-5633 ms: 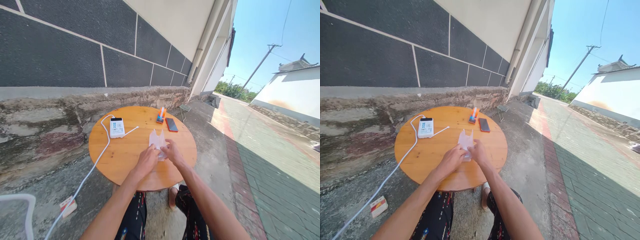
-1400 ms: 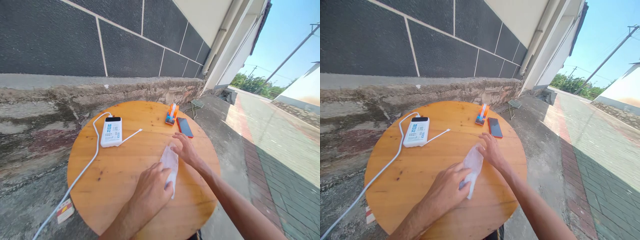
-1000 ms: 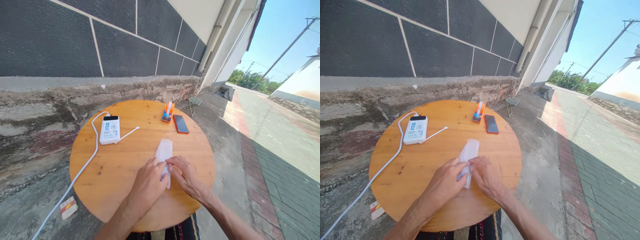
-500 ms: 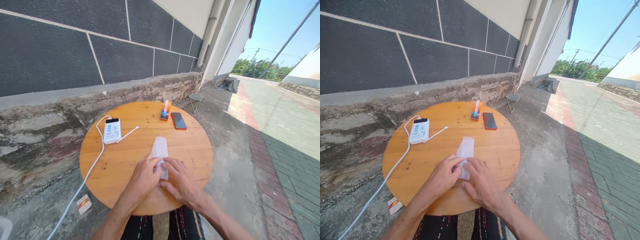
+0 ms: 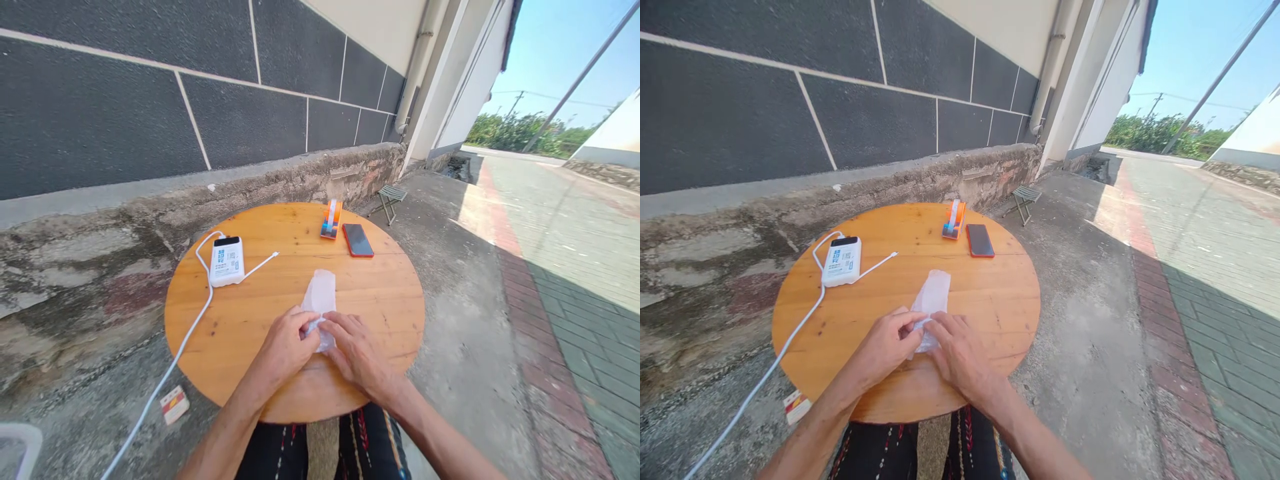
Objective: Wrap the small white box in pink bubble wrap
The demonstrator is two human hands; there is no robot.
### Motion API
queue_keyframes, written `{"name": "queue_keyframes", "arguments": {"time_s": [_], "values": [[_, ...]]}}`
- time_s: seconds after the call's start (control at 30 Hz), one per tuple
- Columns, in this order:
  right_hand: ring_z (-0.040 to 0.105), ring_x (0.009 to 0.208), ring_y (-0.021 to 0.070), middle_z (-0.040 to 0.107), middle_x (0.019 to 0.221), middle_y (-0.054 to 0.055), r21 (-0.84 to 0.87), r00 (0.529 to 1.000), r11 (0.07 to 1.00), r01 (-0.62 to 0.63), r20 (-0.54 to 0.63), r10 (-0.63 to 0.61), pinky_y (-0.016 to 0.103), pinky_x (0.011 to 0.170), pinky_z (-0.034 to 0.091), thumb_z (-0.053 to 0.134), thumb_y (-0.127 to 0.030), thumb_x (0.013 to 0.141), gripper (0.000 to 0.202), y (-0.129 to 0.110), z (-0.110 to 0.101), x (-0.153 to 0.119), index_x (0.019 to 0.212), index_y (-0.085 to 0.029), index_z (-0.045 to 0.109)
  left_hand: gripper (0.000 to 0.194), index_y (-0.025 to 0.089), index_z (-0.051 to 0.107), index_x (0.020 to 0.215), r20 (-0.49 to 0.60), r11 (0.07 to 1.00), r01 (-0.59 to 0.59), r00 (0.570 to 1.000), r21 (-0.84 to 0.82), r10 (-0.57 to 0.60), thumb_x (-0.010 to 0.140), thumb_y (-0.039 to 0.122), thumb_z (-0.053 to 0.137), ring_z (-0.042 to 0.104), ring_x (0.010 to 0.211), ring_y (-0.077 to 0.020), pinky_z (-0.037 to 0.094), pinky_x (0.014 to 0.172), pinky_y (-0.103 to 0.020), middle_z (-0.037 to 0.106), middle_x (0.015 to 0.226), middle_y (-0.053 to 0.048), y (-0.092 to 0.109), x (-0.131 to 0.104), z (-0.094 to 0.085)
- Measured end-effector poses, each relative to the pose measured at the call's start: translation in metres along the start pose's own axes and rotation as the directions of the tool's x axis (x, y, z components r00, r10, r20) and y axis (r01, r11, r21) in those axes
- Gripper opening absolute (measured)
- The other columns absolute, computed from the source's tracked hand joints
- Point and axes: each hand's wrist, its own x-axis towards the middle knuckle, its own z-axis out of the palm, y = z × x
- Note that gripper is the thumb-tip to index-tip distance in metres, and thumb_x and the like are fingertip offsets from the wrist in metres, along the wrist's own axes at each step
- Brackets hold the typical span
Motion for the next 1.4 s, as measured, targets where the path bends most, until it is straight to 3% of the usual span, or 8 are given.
{"name": "queue_keyframes", "arguments": {"time_s": [0.3,0.5,0.73,0.93,1.13,1.4], "values": [[0.054,0.110,0.0206,0.058,0.124,0.007,0.102,0.993,0.992,0.076,0.085,-0.085,0.037,0.096,0.041,0.054,-0.010,0.084,0.034,0.003,-0.010,-0.007,0.115,-0.022,0.056,0.027,0.021,0.070,0.101,0.019,1.000,-0.002,1.000,0.010,0.002,0.084,0.025,0.050,0.053,0.064,-0.0126,0.039,0.059,-0.024,0.059,0.074,0.000,0.002,-0.029,0.003],[0.044,0.121,0.0278,0.052,0.133,0.010,-0.065,0.992,0.992,0.109,0.070,-0.104,0.047,0.098,0.038,0.052,-0.011,0.085,0.032,-0.005,-0.012,-0.008,0.115,-0.021,0.056,0.027,0.023,0.070,0.104,-0.034,0.999,-0.014,0.999,0.045,0.015,0.084,0.026,0.051,0.057,0.073,-0.0140,0.043,0.064,-0.025,0.060,0.087,-0.004,-0.001,-0.032,0.003],[0.053,0.110,0.0235,0.058,0.123,0.010,-0.036,0.981,0.987,0.158,0.124,-0.153,0.042,0.094,0.043,0.046,-0.008,0.086,0.032,-0.008,-0.013,-0.006,0.115,-0.019,0.055,0.027,0.023,0.070,0.103,-0.055,0.994,-0.036,0.998,-0.105,0.030,0.081,0.022,0.054,0.056,0.070,-0.0125,0.045,0.063,-0.023,0.060,0.083,-0.002,-0.007,-0.032,0.003],[0.055,0.106,0.0233,0.060,0.121,0.009,-0.024,0.976,0.991,0.128,0.179,-0.122,0.041,0.090,0.045,0.050,-0.010,0.085,0.029,-0.006,-0.018,0.003,0.111,-0.020,0.057,0.032,0.021,0.067,0.109,0.000,0.976,-0.018,1.000,-0.219,0.018,0.080,0.021,0.054,0.056,0.069,-0.0111,0.046,0.063,-0.022,0.058,0.085,-0.001,-0.017,-0.036,-0.002],[0.060,0.102,0.0228,0.064,0.115,0.010,-0.005,0.973,0.992,0.123,0.195,-0.119,0.039,0.087,0.048,0.056,-0.016,0.086,0.025,-0.003,-0.025,0.017,0.109,-0.021,0.062,0.045,0.021,0.059,0.121,0.062,0.964,-0.036,0.997,-0.264,0.054,0.076,0.021,0.056,0.055,0.077,-0.0123,0.048,0.068,-0.023,0.056,0.098,-0.004,-0.025,-0.039,-0.010],[0.064,0.096,0.0213,0.070,0.105,0.003,0.127,0.923,0.992,0.018,0.379,-0.065,0.035,0.086,0.048,0.059,-0.021,0.084,0.029,0.007,-0.039,0.051,0.113,-0.024,0.063,0.061,0.025,0.050,0.129,0.015,0.964,-0.076,0.996,-0.254,0.082,0.069,0.021,0.063,0.054,0.092,-0.0157,0.049,0.079,-0.027,0.043,0.132,-0.007,-0.031,-0.039,-0.010]]}}
